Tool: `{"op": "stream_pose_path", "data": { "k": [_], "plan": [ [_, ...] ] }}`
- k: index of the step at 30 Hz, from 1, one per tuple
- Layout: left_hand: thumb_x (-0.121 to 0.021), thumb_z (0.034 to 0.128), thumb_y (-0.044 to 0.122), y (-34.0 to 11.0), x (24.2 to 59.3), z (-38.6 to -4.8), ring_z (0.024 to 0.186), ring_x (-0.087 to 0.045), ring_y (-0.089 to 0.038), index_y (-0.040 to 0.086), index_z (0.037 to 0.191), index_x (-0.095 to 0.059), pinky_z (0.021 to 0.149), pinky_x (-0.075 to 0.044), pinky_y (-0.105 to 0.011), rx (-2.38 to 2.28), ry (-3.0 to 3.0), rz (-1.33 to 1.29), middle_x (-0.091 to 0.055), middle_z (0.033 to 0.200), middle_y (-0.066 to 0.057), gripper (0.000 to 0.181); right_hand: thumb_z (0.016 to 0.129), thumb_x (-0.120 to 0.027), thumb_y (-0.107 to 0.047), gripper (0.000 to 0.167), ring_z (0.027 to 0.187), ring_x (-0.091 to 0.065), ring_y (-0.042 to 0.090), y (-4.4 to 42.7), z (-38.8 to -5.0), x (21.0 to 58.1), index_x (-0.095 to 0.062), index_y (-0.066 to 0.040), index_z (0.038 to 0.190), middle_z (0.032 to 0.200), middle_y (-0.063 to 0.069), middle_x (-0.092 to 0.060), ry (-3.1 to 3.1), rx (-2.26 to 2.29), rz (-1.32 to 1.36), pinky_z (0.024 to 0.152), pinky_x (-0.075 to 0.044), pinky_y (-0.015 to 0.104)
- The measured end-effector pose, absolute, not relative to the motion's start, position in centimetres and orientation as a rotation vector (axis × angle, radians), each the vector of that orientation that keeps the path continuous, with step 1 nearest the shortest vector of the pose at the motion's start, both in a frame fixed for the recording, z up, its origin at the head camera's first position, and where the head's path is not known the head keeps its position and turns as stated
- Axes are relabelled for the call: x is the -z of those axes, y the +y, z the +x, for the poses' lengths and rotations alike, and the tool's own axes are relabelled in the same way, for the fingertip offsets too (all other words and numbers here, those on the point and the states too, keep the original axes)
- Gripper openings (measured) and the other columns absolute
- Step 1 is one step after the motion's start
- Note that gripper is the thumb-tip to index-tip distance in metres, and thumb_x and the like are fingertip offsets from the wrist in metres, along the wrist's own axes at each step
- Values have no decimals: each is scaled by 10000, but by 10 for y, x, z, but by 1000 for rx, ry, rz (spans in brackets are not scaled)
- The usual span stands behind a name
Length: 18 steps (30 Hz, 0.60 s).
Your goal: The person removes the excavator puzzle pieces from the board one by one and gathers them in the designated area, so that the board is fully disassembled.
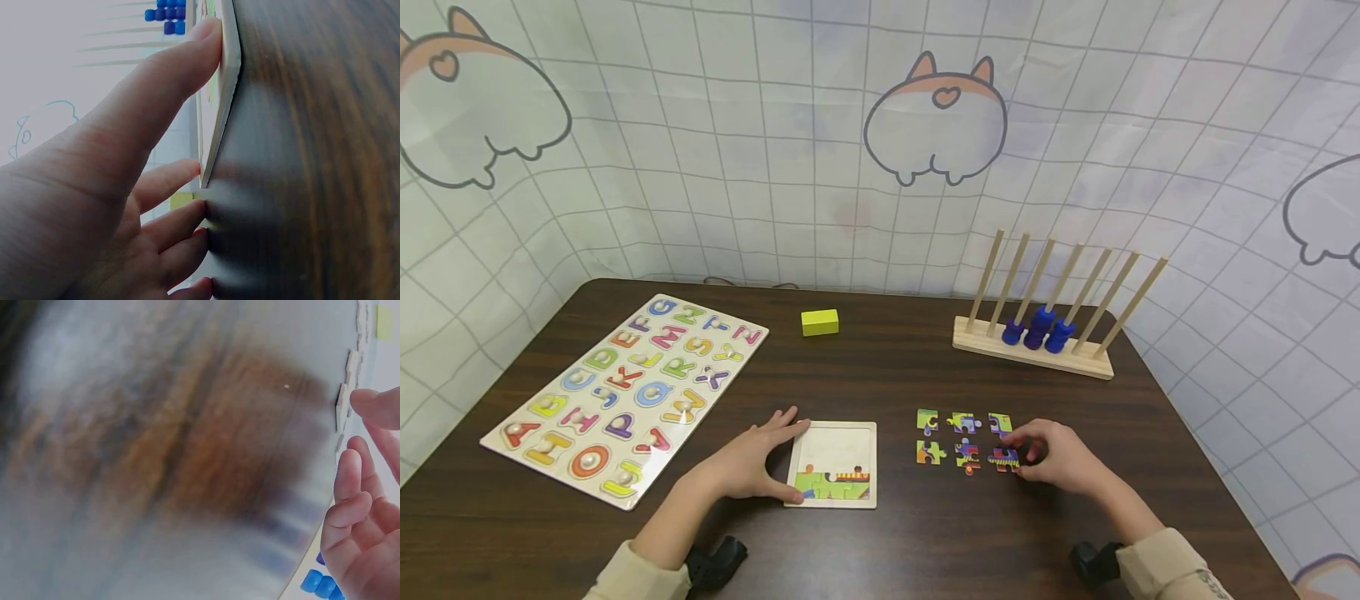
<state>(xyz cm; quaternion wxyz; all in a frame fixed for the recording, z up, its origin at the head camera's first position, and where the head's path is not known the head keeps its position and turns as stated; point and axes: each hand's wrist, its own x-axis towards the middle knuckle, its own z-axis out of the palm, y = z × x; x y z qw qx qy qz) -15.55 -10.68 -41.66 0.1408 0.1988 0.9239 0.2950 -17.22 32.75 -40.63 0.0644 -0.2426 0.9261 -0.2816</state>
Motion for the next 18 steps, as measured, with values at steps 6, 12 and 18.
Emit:
{"op": "stream_pose_path", "data": {
  "k": [6, 12, 18],
  "plan": [
    [-832, 603, 420, -107, 417, -156, 1367, -157, -315, 94, 1392, -396, 1073, -150, -537, -838, 2663, 574, -228, 1486, -136, 959, 698, -766, -56, 321, 686, -557, 78, 324, -171, 403, -658, -23, 999, 960, 111, -631, 2792, 883, -747, 547, -457, 234],
    [-844, 560, 457, -107, 416, -157, 1368, -158, -313, 88, 1396, -387, 1076, -145, -535, -822, 2660, 583, -228, 1485, -141, 1022, 705, -767, -57, 318, 682, -556, 82, 313, -167, 400, -656, -17, 1000, 945, 96, -626, 2786, 941, -796, 535, -467, 232],
    [-850, 557, 444, -107, 416, -156, 1368, -158, -312, 88, 1398, -383, 1077, -143, -533, -814, 2666, 588, -225, 1486, -141, 1026, 737, -750, -102, 285, 676, -554, 85, 299, -165, 398, -658, -34, 998, 910, 67, -618, 2789, 961, -788, 514, -458, 229]
  ]
}}
